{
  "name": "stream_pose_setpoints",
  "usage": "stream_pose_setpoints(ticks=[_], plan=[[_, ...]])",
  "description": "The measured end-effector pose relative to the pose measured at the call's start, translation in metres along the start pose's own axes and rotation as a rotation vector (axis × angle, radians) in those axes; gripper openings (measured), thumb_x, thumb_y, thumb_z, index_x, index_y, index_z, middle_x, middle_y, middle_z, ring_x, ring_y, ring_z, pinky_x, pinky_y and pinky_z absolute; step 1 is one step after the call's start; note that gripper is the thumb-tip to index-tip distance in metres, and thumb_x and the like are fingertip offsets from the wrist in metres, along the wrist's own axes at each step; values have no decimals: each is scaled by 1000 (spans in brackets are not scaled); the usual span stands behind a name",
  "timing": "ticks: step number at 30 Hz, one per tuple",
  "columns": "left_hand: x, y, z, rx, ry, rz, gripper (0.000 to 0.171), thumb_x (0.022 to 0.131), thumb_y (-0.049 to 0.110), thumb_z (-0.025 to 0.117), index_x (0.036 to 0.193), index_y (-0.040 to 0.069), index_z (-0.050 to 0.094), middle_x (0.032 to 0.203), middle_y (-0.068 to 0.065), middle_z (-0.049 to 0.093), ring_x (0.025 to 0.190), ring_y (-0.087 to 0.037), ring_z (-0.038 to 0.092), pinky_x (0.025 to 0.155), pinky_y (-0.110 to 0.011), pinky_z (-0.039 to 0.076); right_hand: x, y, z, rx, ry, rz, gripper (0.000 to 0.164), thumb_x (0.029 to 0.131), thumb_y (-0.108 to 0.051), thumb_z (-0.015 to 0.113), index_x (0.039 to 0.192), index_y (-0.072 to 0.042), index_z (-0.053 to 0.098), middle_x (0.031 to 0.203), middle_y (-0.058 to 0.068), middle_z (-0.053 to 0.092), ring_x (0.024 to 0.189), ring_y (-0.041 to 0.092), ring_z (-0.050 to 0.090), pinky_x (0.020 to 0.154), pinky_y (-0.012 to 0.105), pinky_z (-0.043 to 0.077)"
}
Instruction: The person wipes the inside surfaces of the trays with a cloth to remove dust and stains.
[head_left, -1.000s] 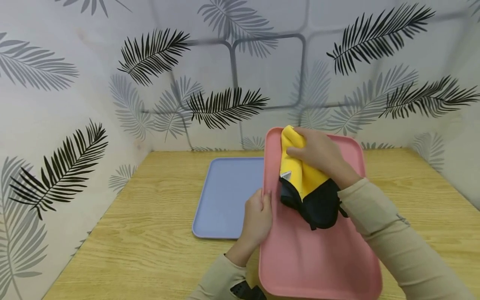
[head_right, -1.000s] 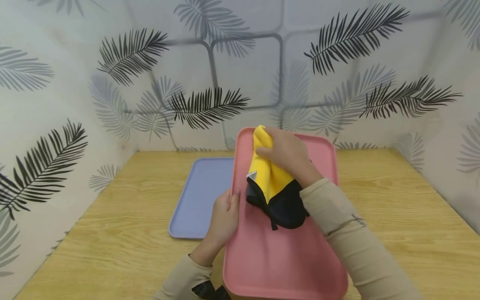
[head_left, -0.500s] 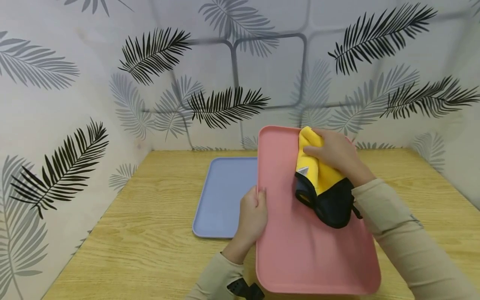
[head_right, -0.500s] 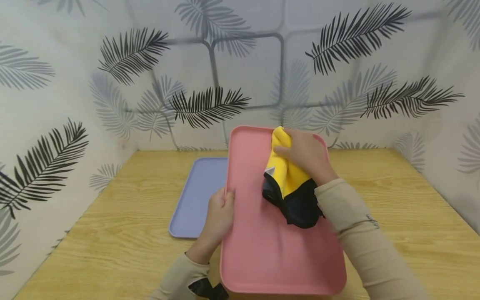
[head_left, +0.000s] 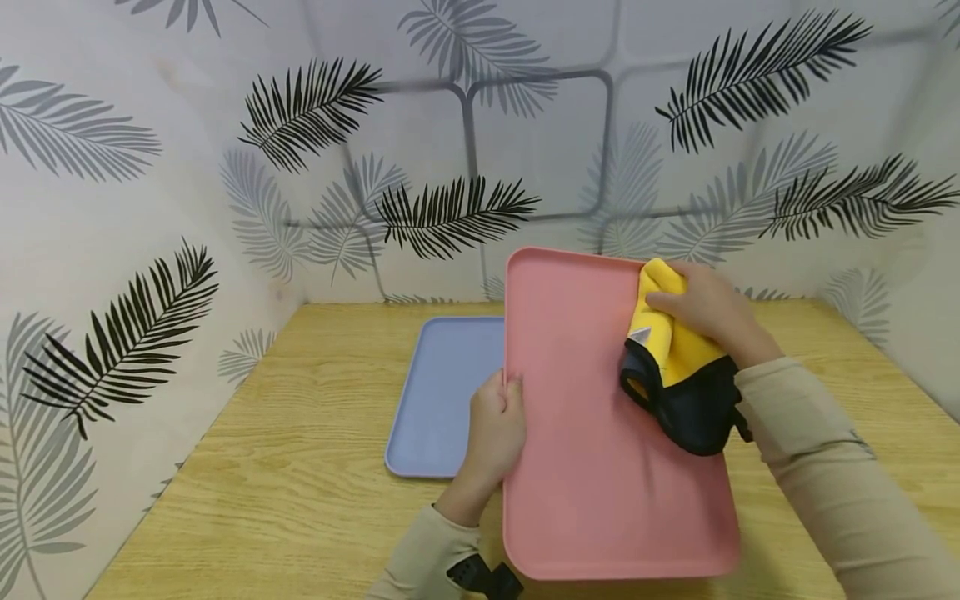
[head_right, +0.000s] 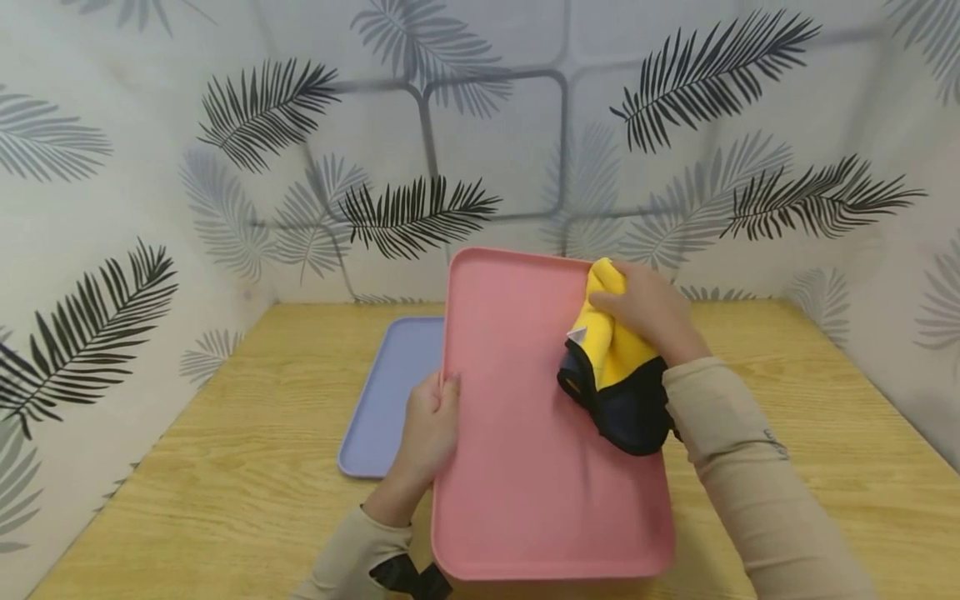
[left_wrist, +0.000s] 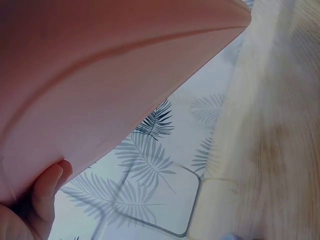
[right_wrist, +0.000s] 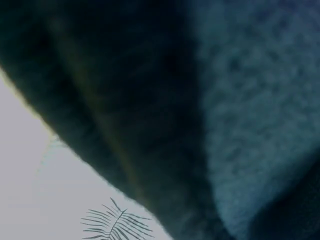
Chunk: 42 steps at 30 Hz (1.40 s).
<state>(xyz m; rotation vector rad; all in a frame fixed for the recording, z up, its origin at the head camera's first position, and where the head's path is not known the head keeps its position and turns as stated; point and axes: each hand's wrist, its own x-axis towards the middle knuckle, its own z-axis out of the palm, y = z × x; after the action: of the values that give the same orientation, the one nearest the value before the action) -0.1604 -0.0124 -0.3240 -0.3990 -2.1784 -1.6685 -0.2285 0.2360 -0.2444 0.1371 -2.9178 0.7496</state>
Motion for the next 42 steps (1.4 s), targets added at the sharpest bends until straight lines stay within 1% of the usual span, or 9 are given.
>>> stream_pose_setpoints(ticks=[3, 9, 14, 17, 23, 29, 33, 39, 42], plan=[[0, 1, -1, -4, -1, -4, 25, 92, 2, 42, 69, -2, 48, 55, 2, 32, 50, -9, 32, 45, -22, 29, -1, 5, -2, -18, 7, 0, 54, 88, -38, 51, 126, 0, 41, 87, 18, 48, 66, 26, 47, 53, 32, 38], [1, 2, -3, -5, -7, -8, 26, 92, 2, 42, 67, -1, 46, 55, 2, 32, 49, -8, 32, 44, -22, 28, -3, 9, -4, -38, -10, 8, 58, 87, -38, 51, 129, 0, 39, 85, 18, 49, 65, 25, 47, 52, 31, 38], [0, 1, -3, -13, -13, -11, 26, 92, 2, 42, 66, -1, 45, 55, 2, 32, 48, -7, 31, 43, -21, 27, -5, 9, -1, -48, -16, 28, 60, 87, -37, 52, 130, 2, 38, 89, 19, 49, 66, 25, 47, 52, 31, 38], [0, 0, -3, -14, -20, -20, 26, 92, 2, 42, 66, -1, 46, 55, 2, 32, 49, -7, 32, 44, -22, 29, -4, 9, 2, -45, -11, 26, 56, 86, -35, 52, 127, 2, 41, 87, 18, 48, 65, 25, 47, 51, 30, 38], [-1, 2, -1, -16, -45, -38, 25, 92, 2, 41, 68, -3, 47, 56, 1, 33, 51, -10, 34, 46, -24, 31, -3, 8, 6, -33, 13, -11, 42, 86, -33, 54, 113, -1, 48, 75, 14, 47, 59, 23, 45, 48, 30, 37], [-2, 3, 1, -27, -50, -32, 26, 92, 1, 40, 66, -1, 44, 55, 1, 32, 50, -9, 33, 45, -22, 29, -2, -5, 10, -24, 24, -47, 46, 87, -34, 53, 118, 0, 46, 78, 15, 50, 60, 23, 46, 50, 30, 38], [-2, 3, 3, -25, -57, -22, 27, 92, 1, 40, 66, 0, 43, 55, 2, 32, 49, -8, 32, 43, -21, 28, -2, -18, 14, -11, 23, -59, 43, 86, -34, 54, 116, -3, 48, 77, 13, 50, 59, 22, 46, 49, 30, 38], [-3, 4, 6, -9, -62, -37, 26, 92, 2, 40, 67, -2, 45, 56, 1, 33, 51, -10, 34, 45, -22, 30, -3, -40, 21, -4, 45, -107, 39, 85, -30, 54, 115, -6, 51, 77, 12, 51, 58, 21, 47, 50, 30, 39], [-4, 4, 7, 5, -66, -29, 27, 92, 1, 41, 65, 0, 43, 55, 2, 31, 49, -10, 32, 45, -21, 28, -5, -53, 24, 14, 48, -135, 44, 85, -28, 55, 122, -5, 49, 81, 13, 53, 60, 22, 48, 53, 31, 40]])
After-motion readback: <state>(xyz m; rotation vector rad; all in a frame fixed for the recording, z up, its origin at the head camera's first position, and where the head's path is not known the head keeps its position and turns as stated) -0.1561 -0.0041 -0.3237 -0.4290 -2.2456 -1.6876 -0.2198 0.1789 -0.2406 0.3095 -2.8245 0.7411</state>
